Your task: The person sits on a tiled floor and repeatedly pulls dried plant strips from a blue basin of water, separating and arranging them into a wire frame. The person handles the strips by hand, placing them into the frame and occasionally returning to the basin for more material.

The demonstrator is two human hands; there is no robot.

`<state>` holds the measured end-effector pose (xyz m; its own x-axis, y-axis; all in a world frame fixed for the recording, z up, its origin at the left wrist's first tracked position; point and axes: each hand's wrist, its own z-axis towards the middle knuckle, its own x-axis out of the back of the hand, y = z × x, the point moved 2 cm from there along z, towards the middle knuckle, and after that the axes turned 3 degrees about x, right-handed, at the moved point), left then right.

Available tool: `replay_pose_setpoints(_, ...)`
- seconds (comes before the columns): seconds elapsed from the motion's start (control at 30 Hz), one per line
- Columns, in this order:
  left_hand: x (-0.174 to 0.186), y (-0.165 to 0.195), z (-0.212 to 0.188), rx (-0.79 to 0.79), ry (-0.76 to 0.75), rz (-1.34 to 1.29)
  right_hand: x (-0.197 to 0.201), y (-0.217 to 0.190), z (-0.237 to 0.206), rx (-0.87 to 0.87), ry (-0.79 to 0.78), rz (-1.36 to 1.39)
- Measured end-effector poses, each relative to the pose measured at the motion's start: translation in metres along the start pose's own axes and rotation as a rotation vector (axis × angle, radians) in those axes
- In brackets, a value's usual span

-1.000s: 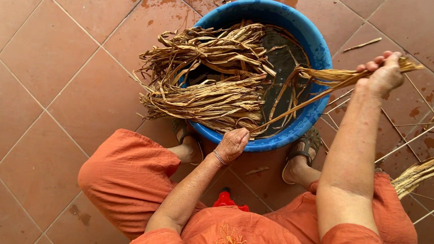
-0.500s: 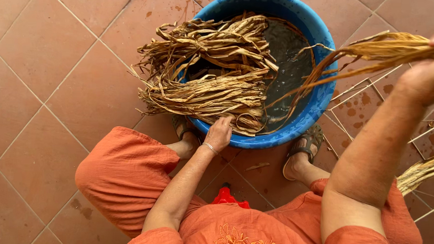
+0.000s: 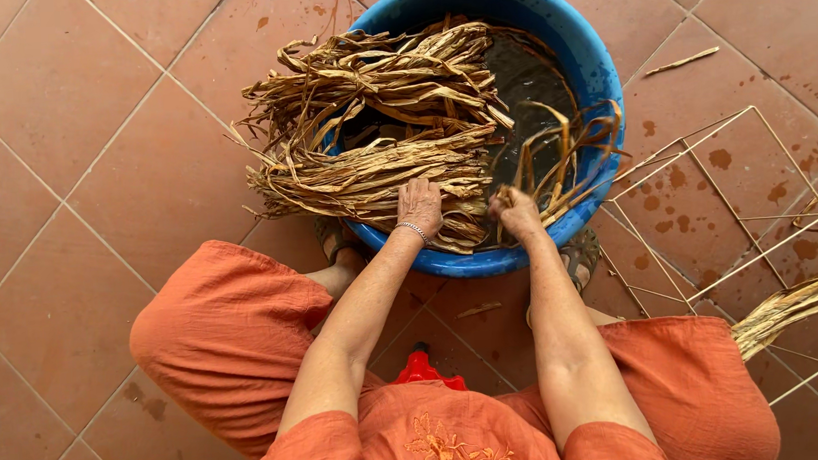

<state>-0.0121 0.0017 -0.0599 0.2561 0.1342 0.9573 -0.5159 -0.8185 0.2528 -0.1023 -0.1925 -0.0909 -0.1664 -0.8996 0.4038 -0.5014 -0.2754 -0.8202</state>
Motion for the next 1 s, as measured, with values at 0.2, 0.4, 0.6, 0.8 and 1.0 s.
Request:
replay_pose_setpoints(0.2,0.004,-0.002,-0.008,-0.066,0.118,0.106,0.009,-0.01,0.013,-0.028,0.15,0.465)
replay_pose_setpoints(0.4,0.007,-0.002,-0.004,0.07,0.104,-0.391,0.042,-0.058,0.003,0.141,0.291,0.7)
replay_pose_setpoints(0.6,0.007,0.01,-0.007,0.168,-0.04,-1.405,0.048,-0.111,-0.017,-0.048,0.039,0.811)
replay_pose_setpoints(0.8,0.028,0.041,-0.013,0.22,-0.153,-1.425,0.053,-0.137,-0.031,0.134,0.014,0.812)
replay_pose_setpoints(1.0,0.055,0.066,0.003,0.168,-0.195,-1.358,0.066,-0.151,-0.041,0.16,0.086,0.614)
